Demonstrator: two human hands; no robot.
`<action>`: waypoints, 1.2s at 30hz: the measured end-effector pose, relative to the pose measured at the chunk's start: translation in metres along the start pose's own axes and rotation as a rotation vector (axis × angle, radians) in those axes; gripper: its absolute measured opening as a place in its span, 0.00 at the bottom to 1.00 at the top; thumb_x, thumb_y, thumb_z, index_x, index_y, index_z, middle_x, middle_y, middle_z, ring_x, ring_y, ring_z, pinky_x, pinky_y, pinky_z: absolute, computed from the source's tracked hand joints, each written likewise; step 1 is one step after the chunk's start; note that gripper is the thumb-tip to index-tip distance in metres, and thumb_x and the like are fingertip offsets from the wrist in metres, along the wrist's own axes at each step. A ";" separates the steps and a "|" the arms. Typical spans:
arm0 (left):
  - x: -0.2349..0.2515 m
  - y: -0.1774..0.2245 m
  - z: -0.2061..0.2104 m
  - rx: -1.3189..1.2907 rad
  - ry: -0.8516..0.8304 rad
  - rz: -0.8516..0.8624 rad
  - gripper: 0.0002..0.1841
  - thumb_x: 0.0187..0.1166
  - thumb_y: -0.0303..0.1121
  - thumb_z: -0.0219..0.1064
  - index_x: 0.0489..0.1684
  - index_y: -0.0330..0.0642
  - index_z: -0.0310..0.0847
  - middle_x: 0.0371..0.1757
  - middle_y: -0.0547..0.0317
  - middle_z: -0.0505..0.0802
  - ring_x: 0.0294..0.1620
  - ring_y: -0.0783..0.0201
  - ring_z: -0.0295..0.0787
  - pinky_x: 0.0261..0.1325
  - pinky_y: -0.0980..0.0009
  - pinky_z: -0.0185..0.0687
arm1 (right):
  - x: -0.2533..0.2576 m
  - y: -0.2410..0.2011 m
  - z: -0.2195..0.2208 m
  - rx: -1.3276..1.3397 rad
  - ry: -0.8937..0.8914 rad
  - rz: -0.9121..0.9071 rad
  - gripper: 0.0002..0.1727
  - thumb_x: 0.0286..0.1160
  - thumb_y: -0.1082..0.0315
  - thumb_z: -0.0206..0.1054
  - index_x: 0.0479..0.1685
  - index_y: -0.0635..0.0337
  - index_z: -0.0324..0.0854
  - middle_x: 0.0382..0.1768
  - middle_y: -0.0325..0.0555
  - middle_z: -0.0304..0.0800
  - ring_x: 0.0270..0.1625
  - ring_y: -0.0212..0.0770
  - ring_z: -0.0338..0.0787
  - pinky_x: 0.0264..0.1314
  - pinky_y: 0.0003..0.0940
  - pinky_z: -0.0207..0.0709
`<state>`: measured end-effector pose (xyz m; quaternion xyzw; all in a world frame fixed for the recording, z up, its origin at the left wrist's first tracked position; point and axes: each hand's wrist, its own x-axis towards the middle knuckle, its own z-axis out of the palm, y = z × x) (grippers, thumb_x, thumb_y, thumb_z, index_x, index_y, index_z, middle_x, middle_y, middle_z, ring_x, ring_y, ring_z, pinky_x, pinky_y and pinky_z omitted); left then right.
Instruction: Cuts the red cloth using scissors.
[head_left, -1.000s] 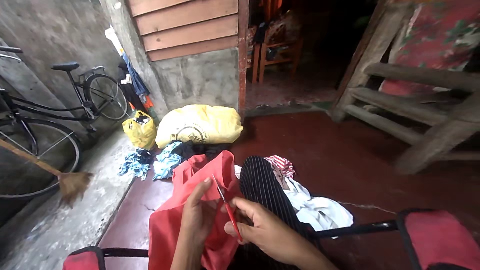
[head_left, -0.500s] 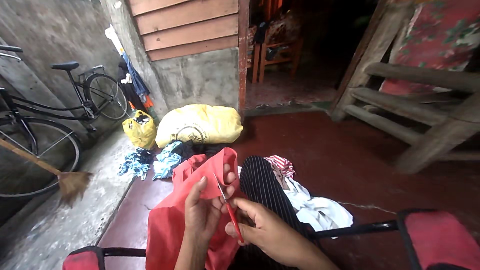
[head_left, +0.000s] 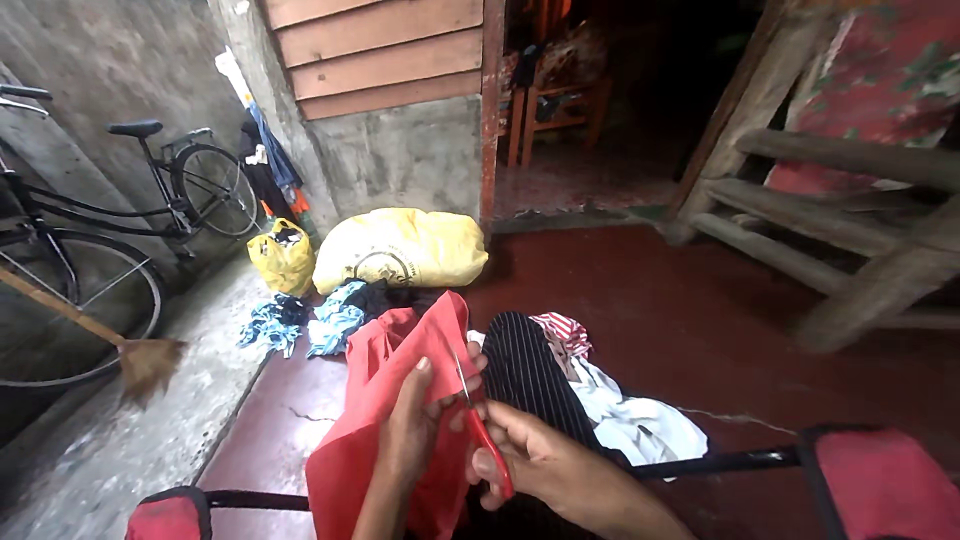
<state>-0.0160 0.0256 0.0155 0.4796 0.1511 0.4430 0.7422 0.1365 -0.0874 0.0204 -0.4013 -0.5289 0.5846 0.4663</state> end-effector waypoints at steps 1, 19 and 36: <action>-0.001 0.000 0.000 0.008 0.011 -0.005 0.23 0.91 0.37 0.42 0.66 0.27 0.76 0.61 0.36 0.92 0.60 0.45 0.92 0.67 0.51 0.87 | 0.000 0.000 -0.001 0.016 -0.004 0.009 0.24 0.82 0.56 0.68 0.72 0.56 0.72 0.43 0.42 0.88 0.44 0.39 0.92 0.48 0.41 0.91; -0.009 -0.005 -0.013 0.215 -0.085 0.086 0.19 0.88 0.38 0.59 0.59 0.29 0.81 0.55 0.45 0.94 0.60 0.55 0.92 0.68 0.55 0.87 | -0.002 0.008 -0.007 0.157 -0.030 -0.026 0.23 0.82 0.56 0.69 0.71 0.54 0.74 0.42 0.42 0.89 0.43 0.41 0.92 0.49 0.44 0.91; -0.009 -0.016 -0.035 0.217 -0.172 0.168 0.18 0.84 0.42 0.66 0.56 0.33 0.85 0.54 0.48 0.94 0.59 0.56 0.92 0.67 0.55 0.86 | -0.005 0.009 -0.001 0.165 -0.012 -0.013 0.17 0.81 0.60 0.70 0.65 0.53 0.78 0.37 0.39 0.88 0.38 0.38 0.93 0.43 0.41 0.93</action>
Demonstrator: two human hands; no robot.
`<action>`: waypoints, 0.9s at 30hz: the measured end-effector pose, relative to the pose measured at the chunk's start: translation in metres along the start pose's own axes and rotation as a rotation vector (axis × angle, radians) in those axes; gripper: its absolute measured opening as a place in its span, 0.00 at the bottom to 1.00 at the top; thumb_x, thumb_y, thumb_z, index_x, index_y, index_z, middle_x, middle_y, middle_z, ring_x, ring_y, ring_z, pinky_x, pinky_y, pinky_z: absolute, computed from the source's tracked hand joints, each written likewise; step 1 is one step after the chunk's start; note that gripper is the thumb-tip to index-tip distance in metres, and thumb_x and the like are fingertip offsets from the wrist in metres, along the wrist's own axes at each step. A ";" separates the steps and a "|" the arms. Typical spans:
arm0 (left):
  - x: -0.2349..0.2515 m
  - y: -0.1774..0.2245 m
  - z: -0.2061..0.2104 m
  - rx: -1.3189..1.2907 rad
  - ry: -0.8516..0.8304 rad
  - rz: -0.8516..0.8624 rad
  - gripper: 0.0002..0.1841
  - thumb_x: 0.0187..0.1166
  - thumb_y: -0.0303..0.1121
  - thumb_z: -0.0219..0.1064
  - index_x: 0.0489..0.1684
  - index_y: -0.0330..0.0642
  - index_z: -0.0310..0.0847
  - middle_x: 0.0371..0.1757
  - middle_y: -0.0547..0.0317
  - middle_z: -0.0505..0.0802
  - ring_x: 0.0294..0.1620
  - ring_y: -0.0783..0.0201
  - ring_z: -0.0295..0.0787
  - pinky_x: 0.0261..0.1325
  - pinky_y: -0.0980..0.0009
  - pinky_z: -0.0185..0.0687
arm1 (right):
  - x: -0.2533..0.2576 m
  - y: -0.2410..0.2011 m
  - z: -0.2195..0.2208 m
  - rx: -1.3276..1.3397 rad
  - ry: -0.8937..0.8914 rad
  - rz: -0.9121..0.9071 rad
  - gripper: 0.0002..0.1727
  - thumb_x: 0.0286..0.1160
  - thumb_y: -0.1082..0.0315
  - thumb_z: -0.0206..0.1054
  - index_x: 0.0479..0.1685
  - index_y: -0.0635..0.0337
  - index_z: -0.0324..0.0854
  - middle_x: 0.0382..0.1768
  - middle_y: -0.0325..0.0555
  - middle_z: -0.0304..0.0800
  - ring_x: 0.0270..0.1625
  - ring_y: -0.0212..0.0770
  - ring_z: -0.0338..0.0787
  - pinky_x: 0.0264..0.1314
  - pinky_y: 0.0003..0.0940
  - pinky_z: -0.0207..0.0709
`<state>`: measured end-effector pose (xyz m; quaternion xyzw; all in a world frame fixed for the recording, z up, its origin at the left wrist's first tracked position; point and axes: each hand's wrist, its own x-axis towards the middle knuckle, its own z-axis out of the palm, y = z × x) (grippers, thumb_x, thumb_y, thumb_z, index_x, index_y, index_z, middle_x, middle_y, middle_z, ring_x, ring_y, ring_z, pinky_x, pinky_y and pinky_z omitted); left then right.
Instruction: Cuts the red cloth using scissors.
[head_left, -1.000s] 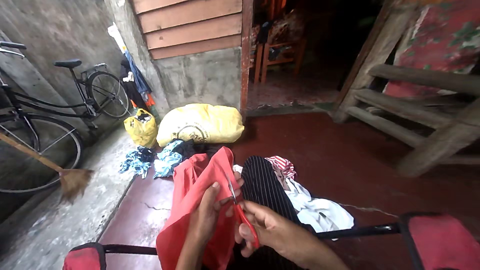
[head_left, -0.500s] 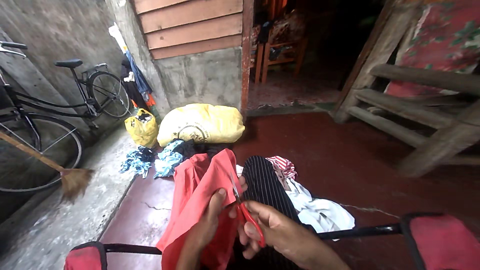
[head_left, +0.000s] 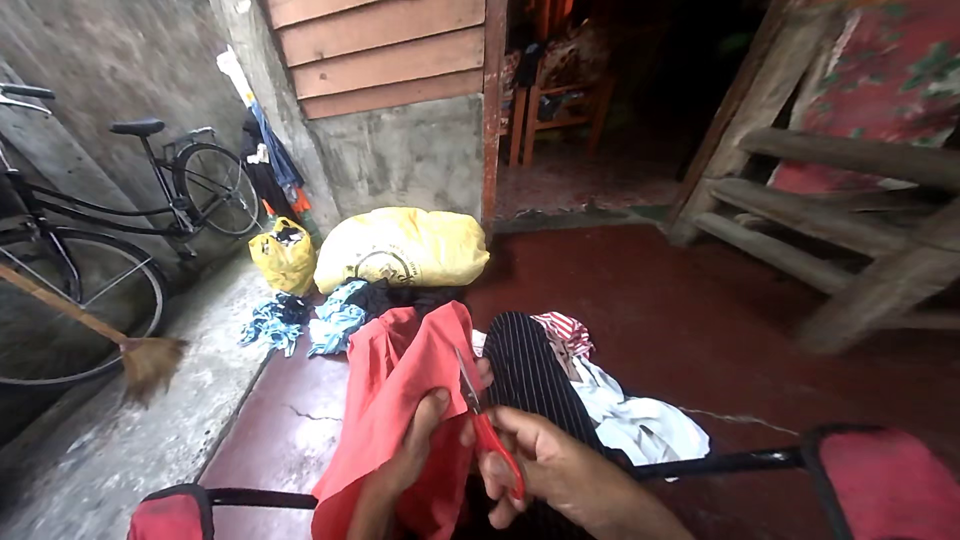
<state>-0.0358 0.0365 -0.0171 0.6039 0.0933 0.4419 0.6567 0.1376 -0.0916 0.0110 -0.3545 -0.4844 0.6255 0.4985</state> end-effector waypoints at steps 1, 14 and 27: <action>0.000 -0.001 -0.001 -0.005 -0.001 0.000 0.19 0.83 0.41 0.66 0.57 0.31 0.84 0.55 0.46 0.94 0.60 0.54 0.91 0.68 0.53 0.86 | 0.000 0.000 -0.001 0.003 -0.009 0.000 0.17 0.81 0.60 0.69 0.65 0.53 0.78 0.37 0.39 0.88 0.38 0.38 0.93 0.43 0.41 0.93; -0.008 -0.009 -0.003 0.177 0.004 0.002 0.10 0.83 0.37 0.66 0.42 0.41 0.89 0.39 0.63 0.95 0.45 0.71 0.92 0.57 0.67 0.88 | 0.003 -0.006 -0.003 -0.110 0.088 0.015 0.21 0.80 0.58 0.70 0.67 0.56 0.76 0.40 0.41 0.89 0.41 0.41 0.93 0.44 0.42 0.92; -0.017 -0.006 -0.001 0.417 0.070 0.097 0.09 0.78 0.29 0.69 0.47 0.32 0.87 0.44 0.62 0.95 0.50 0.75 0.92 0.61 0.72 0.88 | 0.002 -0.005 -0.004 -0.150 0.134 -0.007 0.20 0.80 0.60 0.70 0.66 0.56 0.78 0.40 0.41 0.89 0.40 0.40 0.93 0.43 0.42 0.92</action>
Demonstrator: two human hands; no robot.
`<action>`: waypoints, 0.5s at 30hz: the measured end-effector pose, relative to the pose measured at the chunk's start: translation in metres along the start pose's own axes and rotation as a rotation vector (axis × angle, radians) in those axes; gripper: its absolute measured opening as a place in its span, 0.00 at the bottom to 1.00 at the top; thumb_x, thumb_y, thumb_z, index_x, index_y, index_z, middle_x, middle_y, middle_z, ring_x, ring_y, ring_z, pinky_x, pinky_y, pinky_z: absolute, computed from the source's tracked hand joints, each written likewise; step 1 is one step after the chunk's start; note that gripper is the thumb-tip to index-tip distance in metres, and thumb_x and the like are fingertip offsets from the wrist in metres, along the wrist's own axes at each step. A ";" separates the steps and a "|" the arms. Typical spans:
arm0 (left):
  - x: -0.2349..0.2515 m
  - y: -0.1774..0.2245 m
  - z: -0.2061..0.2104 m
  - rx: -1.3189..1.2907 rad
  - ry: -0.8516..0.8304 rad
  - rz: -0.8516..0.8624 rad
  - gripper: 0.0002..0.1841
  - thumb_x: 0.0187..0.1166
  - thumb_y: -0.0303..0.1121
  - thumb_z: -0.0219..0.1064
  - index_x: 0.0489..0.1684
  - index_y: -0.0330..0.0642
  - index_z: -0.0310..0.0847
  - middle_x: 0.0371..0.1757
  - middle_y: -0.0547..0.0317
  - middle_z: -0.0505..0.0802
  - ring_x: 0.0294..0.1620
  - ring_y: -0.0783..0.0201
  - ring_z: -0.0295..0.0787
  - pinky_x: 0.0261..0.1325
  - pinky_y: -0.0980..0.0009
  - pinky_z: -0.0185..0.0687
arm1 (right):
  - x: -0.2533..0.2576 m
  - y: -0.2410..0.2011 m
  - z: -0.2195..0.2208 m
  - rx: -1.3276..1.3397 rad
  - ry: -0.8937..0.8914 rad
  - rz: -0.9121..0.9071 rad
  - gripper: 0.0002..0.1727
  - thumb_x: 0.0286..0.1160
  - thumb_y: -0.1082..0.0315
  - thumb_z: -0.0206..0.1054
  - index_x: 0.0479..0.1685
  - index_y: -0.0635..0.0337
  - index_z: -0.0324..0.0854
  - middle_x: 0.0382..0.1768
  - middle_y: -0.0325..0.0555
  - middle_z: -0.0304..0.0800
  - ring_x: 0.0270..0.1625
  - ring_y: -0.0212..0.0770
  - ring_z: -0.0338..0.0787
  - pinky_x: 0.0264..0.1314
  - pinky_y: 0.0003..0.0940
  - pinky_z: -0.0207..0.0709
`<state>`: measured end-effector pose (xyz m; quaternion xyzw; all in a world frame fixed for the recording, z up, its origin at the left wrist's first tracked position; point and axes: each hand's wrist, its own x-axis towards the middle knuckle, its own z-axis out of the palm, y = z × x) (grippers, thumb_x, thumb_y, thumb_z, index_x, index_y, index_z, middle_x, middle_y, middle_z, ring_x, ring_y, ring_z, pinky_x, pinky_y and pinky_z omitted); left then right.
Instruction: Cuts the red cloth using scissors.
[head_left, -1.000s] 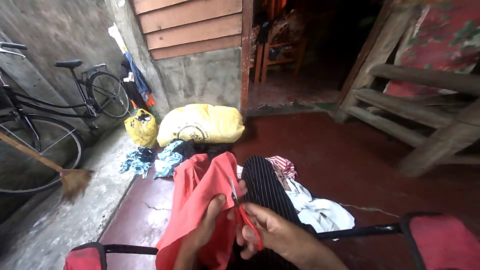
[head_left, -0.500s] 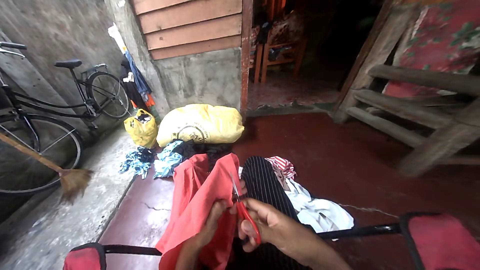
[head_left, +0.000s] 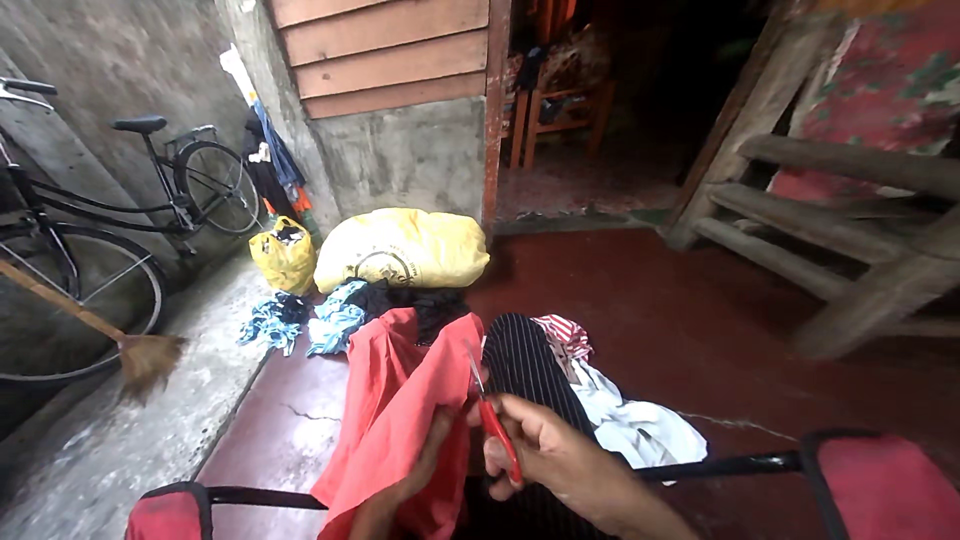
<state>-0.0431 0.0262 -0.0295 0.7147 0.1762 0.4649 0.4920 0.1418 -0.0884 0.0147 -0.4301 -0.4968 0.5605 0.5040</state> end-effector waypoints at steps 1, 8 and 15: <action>-0.001 -0.001 0.000 0.009 -0.003 0.011 0.09 0.79 0.29 0.68 0.48 0.31 0.87 0.45 0.62 0.95 0.51 0.75 0.92 0.61 0.72 0.88 | 0.000 0.000 0.000 0.002 -0.001 0.004 0.20 0.80 0.60 0.70 0.66 0.56 0.78 0.40 0.41 0.89 0.40 0.40 0.93 0.43 0.42 0.92; -0.006 -0.003 0.000 0.120 -0.058 0.006 0.11 0.82 0.29 0.64 0.50 0.29 0.87 0.48 0.60 0.94 0.53 0.80 0.88 0.63 0.80 0.82 | 0.001 -0.001 -0.003 0.016 -0.042 0.013 0.26 0.79 0.55 0.71 0.71 0.55 0.74 0.44 0.41 0.89 0.45 0.40 0.93 0.49 0.43 0.91; -0.012 -0.011 0.000 0.205 0.013 0.107 0.12 0.82 0.31 0.65 0.48 0.29 0.87 0.45 0.59 0.94 0.51 0.81 0.88 0.60 0.81 0.83 | -0.001 0.000 0.001 0.029 -0.031 0.025 0.23 0.81 0.57 0.69 0.71 0.55 0.74 0.42 0.41 0.89 0.43 0.40 0.93 0.47 0.43 0.92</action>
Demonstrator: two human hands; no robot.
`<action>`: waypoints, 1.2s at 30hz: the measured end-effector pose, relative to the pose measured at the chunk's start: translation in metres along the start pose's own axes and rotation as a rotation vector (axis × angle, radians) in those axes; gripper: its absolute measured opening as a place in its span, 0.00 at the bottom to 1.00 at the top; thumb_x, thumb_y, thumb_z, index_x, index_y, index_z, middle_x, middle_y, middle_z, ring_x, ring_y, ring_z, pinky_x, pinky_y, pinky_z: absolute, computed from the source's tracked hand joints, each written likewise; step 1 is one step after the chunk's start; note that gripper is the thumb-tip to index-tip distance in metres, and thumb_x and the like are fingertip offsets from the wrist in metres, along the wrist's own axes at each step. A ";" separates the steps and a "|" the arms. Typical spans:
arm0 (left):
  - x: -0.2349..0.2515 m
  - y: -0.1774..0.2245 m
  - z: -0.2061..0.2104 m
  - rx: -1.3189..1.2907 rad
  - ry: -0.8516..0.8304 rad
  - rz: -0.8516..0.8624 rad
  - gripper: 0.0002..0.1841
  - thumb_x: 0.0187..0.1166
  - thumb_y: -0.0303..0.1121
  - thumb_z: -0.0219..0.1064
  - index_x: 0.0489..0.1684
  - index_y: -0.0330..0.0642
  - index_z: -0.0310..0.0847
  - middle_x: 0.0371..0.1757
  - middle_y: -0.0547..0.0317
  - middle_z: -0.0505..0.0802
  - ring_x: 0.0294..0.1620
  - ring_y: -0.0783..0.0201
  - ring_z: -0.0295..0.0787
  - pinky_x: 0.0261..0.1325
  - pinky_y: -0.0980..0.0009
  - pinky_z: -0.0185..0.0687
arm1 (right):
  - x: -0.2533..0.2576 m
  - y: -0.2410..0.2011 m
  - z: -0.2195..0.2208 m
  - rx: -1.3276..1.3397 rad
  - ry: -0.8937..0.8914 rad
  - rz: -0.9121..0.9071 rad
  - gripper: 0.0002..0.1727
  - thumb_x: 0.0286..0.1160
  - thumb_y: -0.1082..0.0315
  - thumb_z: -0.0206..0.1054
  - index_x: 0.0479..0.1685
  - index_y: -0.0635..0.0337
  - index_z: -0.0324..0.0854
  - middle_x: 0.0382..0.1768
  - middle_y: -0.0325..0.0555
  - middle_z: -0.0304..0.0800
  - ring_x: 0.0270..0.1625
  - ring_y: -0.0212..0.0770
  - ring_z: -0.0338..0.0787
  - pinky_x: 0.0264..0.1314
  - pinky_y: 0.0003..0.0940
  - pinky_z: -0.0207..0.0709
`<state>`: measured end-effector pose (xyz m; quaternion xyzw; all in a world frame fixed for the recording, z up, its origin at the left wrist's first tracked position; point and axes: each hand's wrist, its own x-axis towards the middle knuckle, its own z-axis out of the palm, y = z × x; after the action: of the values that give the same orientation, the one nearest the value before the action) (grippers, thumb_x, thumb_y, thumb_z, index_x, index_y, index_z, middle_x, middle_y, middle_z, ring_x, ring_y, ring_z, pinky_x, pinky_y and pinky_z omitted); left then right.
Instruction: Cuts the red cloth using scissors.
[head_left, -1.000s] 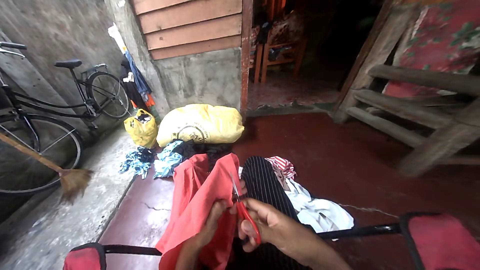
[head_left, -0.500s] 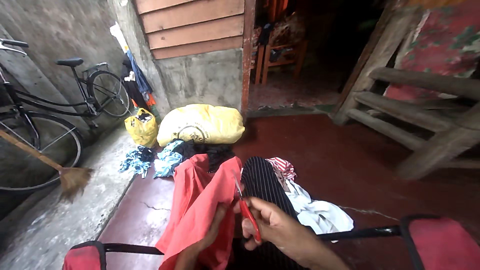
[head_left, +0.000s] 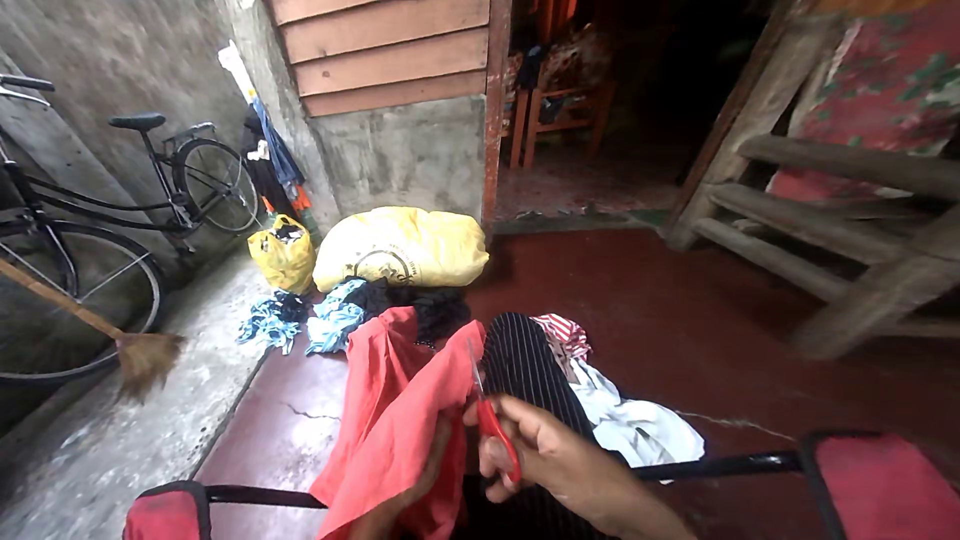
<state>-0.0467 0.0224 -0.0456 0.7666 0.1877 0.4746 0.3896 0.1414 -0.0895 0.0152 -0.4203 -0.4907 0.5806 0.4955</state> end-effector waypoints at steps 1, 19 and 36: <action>0.000 -0.001 -0.002 0.009 -0.022 0.031 0.12 0.83 0.33 0.64 0.49 0.32 0.88 0.46 0.61 0.94 0.52 0.81 0.88 0.62 0.80 0.83 | 0.000 0.000 -0.001 -0.003 -0.029 0.006 0.25 0.81 0.55 0.69 0.72 0.55 0.73 0.44 0.41 0.89 0.44 0.40 0.93 0.49 0.43 0.92; 0.001 -0.003 -0.008 0.041 -0.058 0.032 0.12 0.84 0.35 0.63 0.49 0.35 0.88 0.45 0.61 0.94 0.50 0.80 0.89 0.59 0.78 0.85 | 0.002 0.004 -0.001 -0.019 -0.108 -0.003 0.32 0.80 0.48 0.68 0.76 0.55 0.68 0.47 0.41 0.87 0.47 0.40 0.91 0.53 0.44 0.90; 0.031 0.079 0.008 0.016 -0.080 -0.284 0.10 0.75 0.24 0.64 0.40 0.22 0.86 0.36 0.53 0.93 0.41 0.79 0.87 0.54 0.85 0.80 | 0.001 0.002 0.000 0.012 -0.064 0.026 0.25 0.82 0.53 0.68 0.72 0.54 0.72 0.42 0.40 0.88 0.45 0.40 0.92 0.50 0.43 0.91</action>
<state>-0.0312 -0.0105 0.0317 0.7538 0.2824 0.3820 0.4539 0.1406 -0.0889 0.0135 -0.4049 -0.4972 0.6031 0.4745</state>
